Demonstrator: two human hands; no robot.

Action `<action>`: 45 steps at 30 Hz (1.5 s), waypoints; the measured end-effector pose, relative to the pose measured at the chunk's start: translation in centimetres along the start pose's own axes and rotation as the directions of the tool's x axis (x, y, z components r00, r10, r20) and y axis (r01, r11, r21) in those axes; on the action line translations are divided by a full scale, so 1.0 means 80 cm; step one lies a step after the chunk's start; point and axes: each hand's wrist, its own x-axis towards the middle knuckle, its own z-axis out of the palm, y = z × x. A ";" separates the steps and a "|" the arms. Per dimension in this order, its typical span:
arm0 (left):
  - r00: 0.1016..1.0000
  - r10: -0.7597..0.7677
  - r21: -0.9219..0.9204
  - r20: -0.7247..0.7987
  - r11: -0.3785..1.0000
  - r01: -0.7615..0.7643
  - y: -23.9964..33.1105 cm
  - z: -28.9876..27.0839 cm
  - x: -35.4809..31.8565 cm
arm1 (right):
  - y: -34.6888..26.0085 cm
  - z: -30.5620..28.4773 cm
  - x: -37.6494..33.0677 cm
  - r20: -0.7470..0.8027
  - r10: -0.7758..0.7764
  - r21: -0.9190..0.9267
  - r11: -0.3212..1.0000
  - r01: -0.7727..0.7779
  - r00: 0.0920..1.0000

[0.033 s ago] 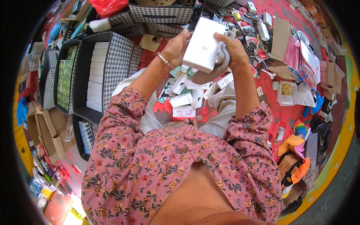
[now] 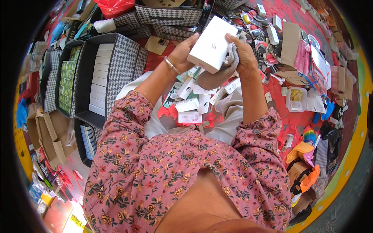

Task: The person picks up individual white boxes from a large pile on the floor, wipes each box with a cloth, and places them into a storage bin.

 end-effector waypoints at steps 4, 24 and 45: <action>0.962 -0.049 -0.300 0.270 0.945 0.133 0.000 0.005 -0.017 | 0.000 0.017 -0.013 -0.006 -0.090 -0.318 0.945 0.083 0.996; 0.998 -0.044 -0.183 0.045 0.982 0.052 -0.003 -0.023 -0.007 | 0.046 0.069 -0.043 0.642 -0.516 -0.587 0.146 0.796 0.567; 0.993 -0.073 -0.021 0.089 0.997 0.075 -0.011 0.005 -0.012 | 0.002 0.002 0.033 0.020 -0.213 -0.405 0.892 0.203 0.977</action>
